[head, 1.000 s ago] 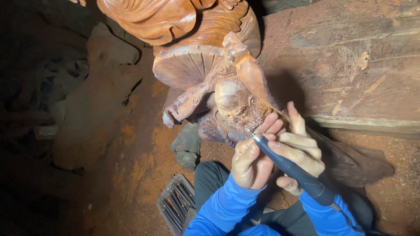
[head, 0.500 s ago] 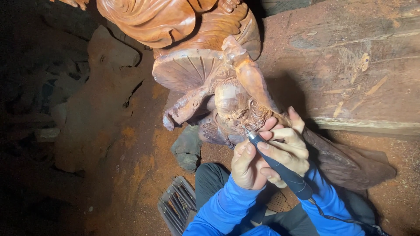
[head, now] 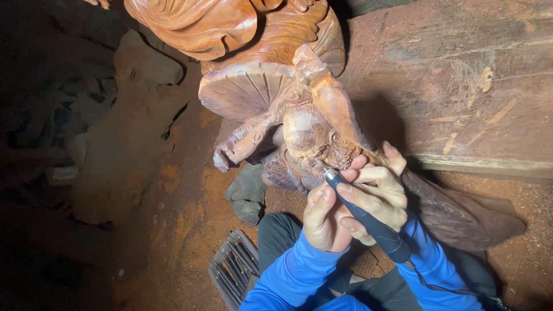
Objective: Carving intricate details into a wooden statue using a rotary tool and hand chisels with a mallet.
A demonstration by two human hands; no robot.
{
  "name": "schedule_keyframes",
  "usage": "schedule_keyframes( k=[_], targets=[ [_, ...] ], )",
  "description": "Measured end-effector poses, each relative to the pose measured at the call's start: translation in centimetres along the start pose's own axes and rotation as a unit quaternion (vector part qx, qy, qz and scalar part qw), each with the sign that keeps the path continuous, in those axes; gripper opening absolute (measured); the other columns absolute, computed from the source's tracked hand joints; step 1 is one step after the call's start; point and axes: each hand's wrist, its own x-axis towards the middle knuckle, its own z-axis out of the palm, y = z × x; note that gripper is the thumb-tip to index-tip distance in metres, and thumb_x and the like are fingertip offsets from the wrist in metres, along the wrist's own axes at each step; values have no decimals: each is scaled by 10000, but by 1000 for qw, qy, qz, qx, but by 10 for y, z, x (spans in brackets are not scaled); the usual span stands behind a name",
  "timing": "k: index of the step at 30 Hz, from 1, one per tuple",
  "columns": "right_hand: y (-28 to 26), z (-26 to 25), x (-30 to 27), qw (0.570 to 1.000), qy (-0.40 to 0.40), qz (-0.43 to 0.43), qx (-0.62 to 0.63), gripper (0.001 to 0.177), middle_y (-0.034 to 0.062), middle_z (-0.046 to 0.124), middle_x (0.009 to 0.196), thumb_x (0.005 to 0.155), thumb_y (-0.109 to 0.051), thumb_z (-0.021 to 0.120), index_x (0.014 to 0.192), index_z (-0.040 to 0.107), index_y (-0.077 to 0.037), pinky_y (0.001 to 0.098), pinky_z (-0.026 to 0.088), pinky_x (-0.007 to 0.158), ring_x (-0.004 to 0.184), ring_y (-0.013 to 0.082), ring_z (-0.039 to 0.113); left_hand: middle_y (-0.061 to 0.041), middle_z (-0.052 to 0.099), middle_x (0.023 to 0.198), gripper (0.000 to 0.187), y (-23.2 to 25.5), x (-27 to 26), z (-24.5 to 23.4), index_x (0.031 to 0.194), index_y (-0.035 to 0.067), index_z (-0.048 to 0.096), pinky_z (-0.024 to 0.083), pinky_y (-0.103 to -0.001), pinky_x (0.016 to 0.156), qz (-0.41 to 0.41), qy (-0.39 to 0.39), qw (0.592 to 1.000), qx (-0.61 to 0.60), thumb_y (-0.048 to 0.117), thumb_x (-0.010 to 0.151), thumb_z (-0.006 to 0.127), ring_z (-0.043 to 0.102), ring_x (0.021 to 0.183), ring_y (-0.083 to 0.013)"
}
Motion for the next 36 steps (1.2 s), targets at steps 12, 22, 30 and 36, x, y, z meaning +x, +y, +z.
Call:
schedule_keyframes(
  k=[12, 22, 30, 36],
  targets=[
    [-8, -4, -17, 999, 34, -6, 15, 456, 124, 759, 885, 861, -440, 724, 1025, 745, -15, 700, 213, 1255, 850, 236, 678, -280, 725, 1133, 334, 7, 2, 23, 1256, -178, 614, 607, -421, 968, -23, -28, 998, 48, 43, 1016, 543, 726, 1029, -249],
    [-41, -1, -12, 988, 58, -7, -144, 512, 157, 745, 923, 1055, -516, 398, 1083, 653, -72, 517, 383, 1132, 842, 210, 685, -259, 476, 1552, 333, 10, -18, -20, 1239, -68, 693, 355, -502, 1316, -84, -119, 984, 100, 195, 1061, 595, 510, 1445, -334],
    [-35, 13, -9, 989, 36, -22, -145, 366, 111, 682, 762, 1018, -415, 496, 1009, 621, -71, 565, 438, 1076, 725, 216, 645, -285, 366, 1621, 381, 15, -19, -43, 1208, -192, 627, 448, -471, 1238, -129, -102, 983, 76, 151, 1050, 578, 431, 1499, -375],
    [-21, 24, -14, 992, 69, -24, -98, 468, 168, 717, 800, 938, -454, 664, 988, 733, 6, 700, 331, 1168, 766, 262, 679, -434, 437, 1479, 376, 14, -8, -48, 1181, -219, 595, 448, -515, 1142, -53, -102, 993, 36, 126, 1062, 506, 490, 1383, -463]
  ],
)
